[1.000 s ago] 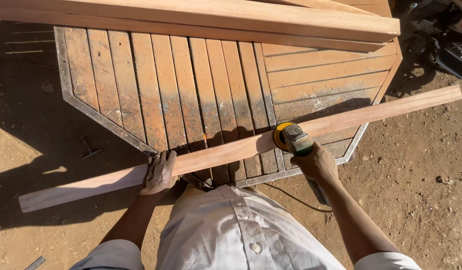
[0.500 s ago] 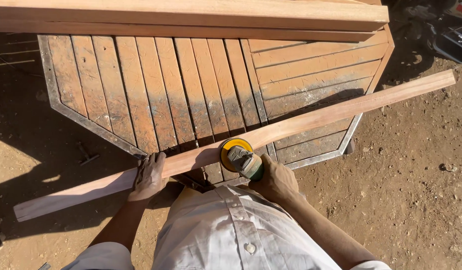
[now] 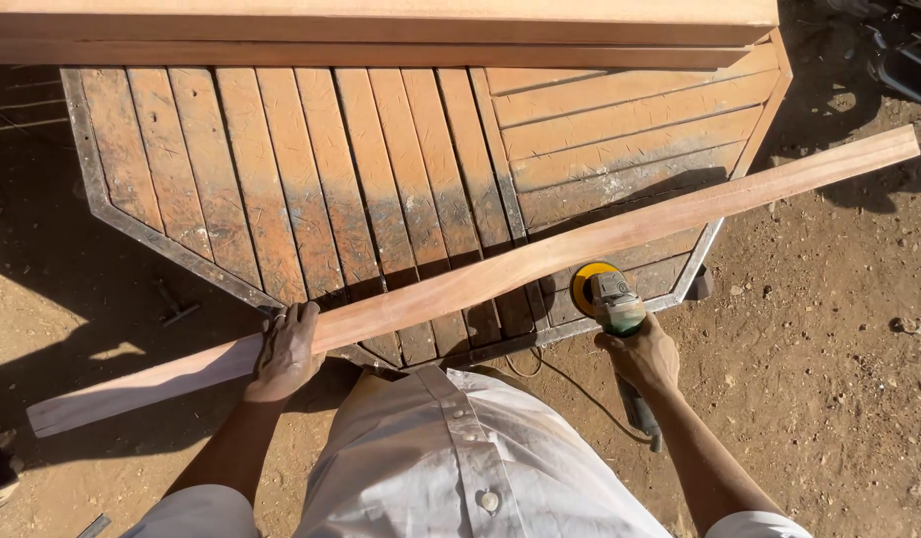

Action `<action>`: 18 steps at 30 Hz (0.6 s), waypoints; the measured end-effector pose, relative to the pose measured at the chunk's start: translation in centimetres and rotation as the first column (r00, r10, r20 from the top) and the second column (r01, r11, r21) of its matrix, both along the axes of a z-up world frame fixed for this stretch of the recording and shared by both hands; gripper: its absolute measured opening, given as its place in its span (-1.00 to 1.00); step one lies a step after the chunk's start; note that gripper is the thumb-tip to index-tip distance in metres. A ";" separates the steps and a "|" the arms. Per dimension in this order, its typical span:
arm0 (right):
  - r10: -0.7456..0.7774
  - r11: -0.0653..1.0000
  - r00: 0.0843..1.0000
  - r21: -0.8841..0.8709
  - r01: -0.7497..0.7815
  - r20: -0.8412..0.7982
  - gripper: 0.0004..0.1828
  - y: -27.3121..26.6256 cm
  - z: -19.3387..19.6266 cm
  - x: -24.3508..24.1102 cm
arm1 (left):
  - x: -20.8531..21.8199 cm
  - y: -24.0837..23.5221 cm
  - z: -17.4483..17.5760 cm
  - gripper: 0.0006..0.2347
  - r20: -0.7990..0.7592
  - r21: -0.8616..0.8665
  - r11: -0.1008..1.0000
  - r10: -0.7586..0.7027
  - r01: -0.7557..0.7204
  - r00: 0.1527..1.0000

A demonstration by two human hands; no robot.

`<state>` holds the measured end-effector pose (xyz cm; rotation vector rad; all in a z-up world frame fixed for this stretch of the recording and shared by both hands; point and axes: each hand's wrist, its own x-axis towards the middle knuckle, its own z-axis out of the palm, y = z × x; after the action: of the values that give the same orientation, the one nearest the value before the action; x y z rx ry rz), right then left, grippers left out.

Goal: Sanding a curved wooden piece using an angle grinder

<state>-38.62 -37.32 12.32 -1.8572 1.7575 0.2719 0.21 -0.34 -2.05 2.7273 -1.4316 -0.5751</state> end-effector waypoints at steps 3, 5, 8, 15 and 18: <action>-0.039 0.999 0.998 0.027 0.038 0.040 -0.15 -0.5 0.0 -0.9 | -0.3 -1.0 2.6 -0.31 -0.053 -0.022 1.000 0.015 -0.017 0.998; -0.039 0.999 0.997 0.039 0.036 0.070 -0.19 0.0 0.5 0.4 | -0.8 -1.2 0.3 -0.33 -0.067 -0.014 0.999 0.031 -0.032 0.997; 0.024 0.996 0.988 0.083 -0.037 0.150 -0.29 1.1 2.7 3.9 | -1.5 -3.5 -1.2 -0.37 -0.132 -0.017 0.996 0.086 -0.089 0.988; 0.390 0.907 0.909 0.111 -0.407 0.144 -0.30 2.6 4.1 8.2 | -7.5 -14.1 3.1 -0.34 -0.187 -0.095 0.995 -0.002 -0.016 0.982; 0.321 0.936 0.929 0.091 -0.341 0.183 -0.35 0.6 4.7 7.8 | -8.6 -15.7 1.2 -0.32 -0.147 -0.155 0.988 -0.009 -0.014 0.989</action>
<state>-30.81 -36.71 16.99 -2.0197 1.2834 0.3342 -8.37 -16.06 -0.85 2.5103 -1.3757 -0.6224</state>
